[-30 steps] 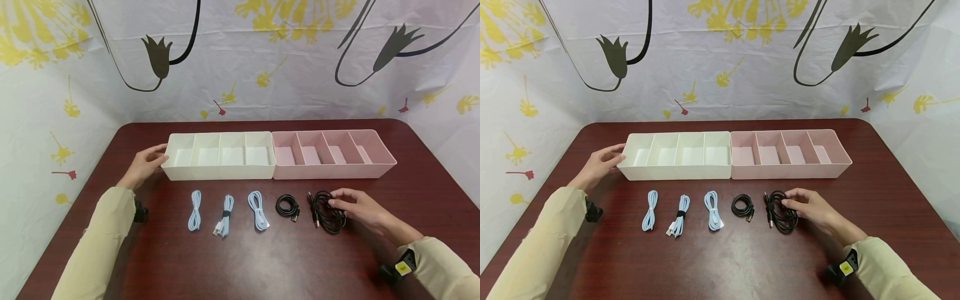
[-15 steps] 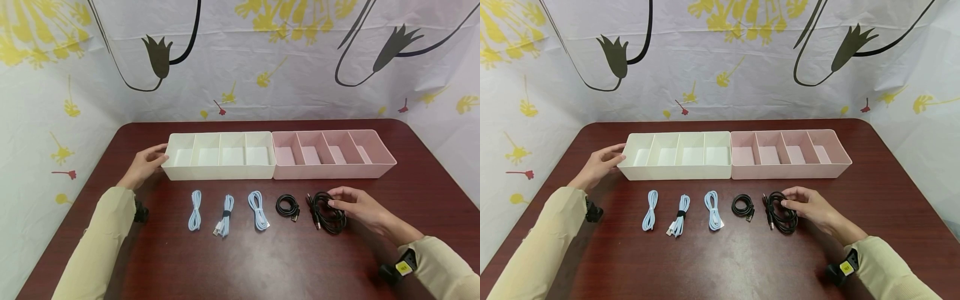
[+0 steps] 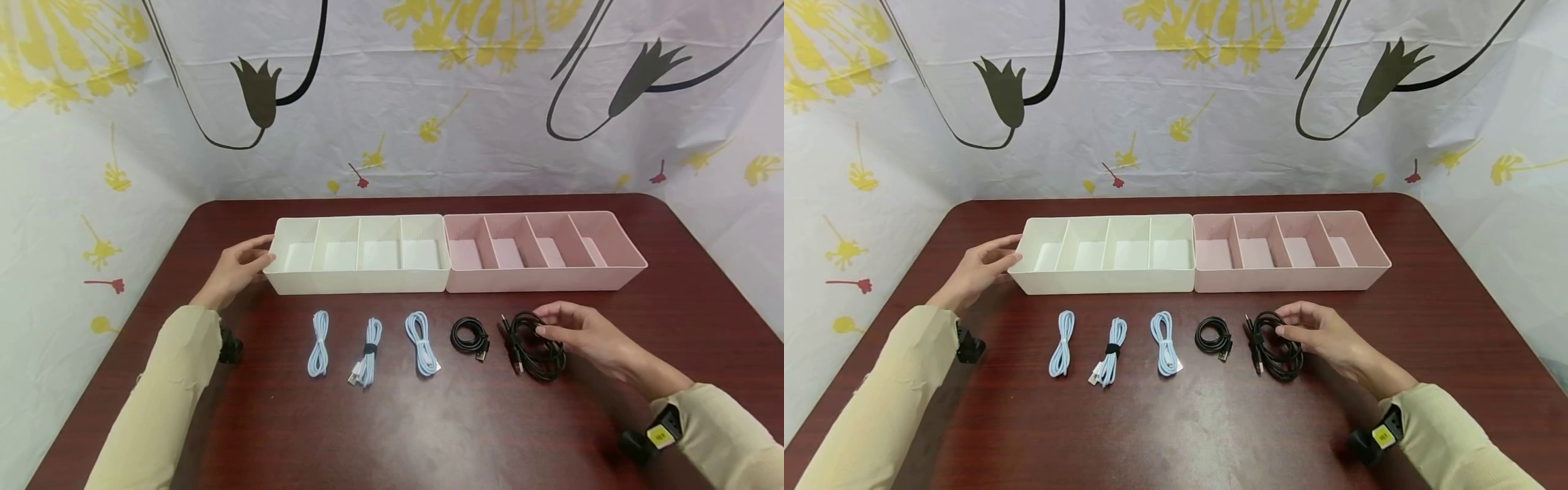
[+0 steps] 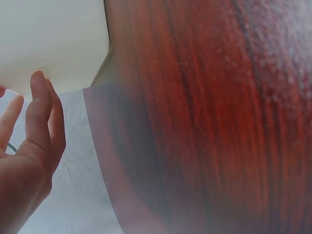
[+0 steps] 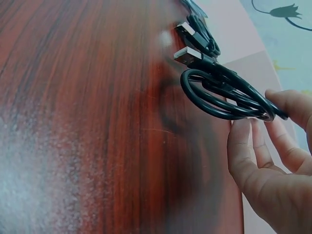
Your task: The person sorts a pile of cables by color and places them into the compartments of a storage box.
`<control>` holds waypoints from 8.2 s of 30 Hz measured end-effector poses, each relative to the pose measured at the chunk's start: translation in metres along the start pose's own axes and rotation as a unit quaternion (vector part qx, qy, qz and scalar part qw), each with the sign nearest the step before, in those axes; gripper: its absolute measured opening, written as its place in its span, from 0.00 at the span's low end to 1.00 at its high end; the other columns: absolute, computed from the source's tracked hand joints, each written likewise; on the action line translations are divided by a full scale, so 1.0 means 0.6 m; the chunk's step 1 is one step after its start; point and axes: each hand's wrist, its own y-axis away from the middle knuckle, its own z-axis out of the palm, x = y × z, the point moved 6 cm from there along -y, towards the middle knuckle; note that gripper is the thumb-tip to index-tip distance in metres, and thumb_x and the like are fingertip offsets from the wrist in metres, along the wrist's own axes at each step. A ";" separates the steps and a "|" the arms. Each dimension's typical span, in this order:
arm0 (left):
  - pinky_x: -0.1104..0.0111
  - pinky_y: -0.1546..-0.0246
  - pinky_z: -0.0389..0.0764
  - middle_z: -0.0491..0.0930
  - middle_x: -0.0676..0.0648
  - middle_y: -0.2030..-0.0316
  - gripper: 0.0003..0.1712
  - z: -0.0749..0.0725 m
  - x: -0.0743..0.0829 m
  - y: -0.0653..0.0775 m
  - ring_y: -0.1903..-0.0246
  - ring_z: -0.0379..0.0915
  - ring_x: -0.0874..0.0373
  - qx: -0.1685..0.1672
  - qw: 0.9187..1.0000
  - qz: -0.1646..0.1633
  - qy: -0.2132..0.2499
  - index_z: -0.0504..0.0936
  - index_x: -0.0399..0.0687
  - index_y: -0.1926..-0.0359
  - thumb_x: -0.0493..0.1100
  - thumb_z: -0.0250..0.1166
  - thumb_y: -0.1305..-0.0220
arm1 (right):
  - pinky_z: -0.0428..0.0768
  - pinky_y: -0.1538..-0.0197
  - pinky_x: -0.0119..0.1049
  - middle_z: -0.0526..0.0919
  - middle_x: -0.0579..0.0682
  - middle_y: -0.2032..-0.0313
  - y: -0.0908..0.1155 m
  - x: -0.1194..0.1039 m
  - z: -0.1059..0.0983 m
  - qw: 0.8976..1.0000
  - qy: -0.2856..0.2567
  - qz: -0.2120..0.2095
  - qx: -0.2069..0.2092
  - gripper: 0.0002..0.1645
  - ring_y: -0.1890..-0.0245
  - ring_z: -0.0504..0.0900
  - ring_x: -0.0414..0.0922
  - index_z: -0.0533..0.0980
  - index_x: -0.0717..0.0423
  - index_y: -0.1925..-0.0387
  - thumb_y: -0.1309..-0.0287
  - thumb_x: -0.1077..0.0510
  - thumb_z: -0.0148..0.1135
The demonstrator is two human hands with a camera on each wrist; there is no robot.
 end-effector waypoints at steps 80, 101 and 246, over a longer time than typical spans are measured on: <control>0.58 0.56 0.74 0.68 0.37 0.49 0.32 0.000 -0.005 -0.002 0.54 0.66 0.49 0.000 1.000 -0.003 -0.003 0.58 0.50 0.35 0.52 0.54 0.38 | 0.68 0.71 0.26 0.75 0.31 0.67 -0.077 -0.148 -0.060 0.993 0.005 -0.050 0.110 0.05 0.68 0.68 0.33 0.74 0.45 0.62 0.41 0.55 0.54; 0.60 0.57 0.75 0.67 0.37 0.48 0.32 -0.002 -0.007 -0.004 0.53 0.66 0.50 0.001 1.000 -0.004 -0.001 0.58 0.51 0.35 0.53 0.54 0.38 | 0.69 0.69 0.28 0.75 0.34 0.63 -0.117 -0.162 -0.080 0.988 0.029 -0.039 0.147 0.19 0.63 0.69 0.34 0.72 0.50 0.57 0.45 0.43 0.56; 0.57 0.55 0.72 0.67 0.37 0.49 0.33 0.001 -0.006 -0.002 0.54 0.66 0.48 0.004 1.000 -0.014 0.000 0.58 0.51 0.35 0.53 0.54 0.39 | 0.75 0.56 0.40 0.70 0.61 0.55 -0.202 -0.140 -0.052 0.991 0.110 -0.015 0.070 0.28 0.63 0.73 0.42 0.65 0.67 0.49 0.47 0.55 0.60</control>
